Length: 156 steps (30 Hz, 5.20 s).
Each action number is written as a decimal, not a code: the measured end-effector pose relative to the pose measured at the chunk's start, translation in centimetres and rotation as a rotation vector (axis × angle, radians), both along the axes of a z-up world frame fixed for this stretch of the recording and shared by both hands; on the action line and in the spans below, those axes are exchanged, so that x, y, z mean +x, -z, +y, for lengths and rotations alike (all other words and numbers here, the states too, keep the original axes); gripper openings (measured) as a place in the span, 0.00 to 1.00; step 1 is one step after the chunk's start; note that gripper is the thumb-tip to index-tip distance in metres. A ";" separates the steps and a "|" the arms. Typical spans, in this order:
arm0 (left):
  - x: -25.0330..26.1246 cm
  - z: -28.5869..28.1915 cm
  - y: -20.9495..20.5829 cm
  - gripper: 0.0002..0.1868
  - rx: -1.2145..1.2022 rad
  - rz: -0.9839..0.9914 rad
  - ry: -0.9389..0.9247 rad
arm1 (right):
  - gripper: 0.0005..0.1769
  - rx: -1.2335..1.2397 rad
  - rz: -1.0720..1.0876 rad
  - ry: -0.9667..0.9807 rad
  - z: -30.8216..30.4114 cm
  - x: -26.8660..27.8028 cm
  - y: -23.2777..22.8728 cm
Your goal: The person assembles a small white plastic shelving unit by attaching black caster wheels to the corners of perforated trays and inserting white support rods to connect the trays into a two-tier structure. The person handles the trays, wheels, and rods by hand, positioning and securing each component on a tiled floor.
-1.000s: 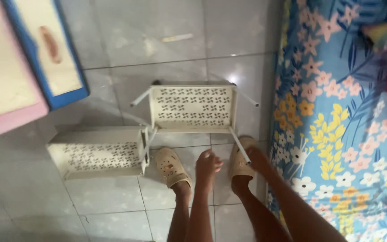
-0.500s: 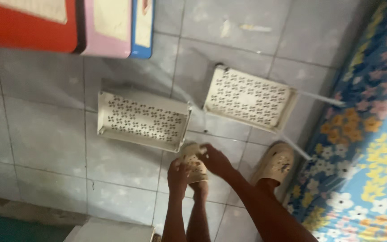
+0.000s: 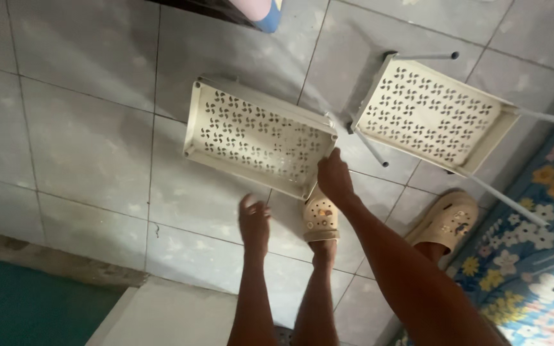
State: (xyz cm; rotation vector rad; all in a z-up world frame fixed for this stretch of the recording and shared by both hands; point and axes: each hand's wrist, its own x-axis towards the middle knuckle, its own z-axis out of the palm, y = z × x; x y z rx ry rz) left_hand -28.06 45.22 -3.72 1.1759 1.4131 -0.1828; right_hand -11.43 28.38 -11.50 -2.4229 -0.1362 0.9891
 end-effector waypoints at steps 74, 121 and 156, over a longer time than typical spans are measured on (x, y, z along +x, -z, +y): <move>24.9 -14.8 -16.6 0.19 0.446 -0.280 0.708 | 0.38 0.057 0.067 -0.197 -12.5 28.2 -28.1; 21.2 -10.9 -17.5 0.30 -0.309 -0.238 0.461 | 0.27 0.144 0.434 -0.164 -8.7 30.8 -27.5; 17.7 -13.2 -12.8 0.29 -0.418 -0.456 0.151 | 0.30 -0.028 0.422 -0.303 -6.6 31.1 -29.2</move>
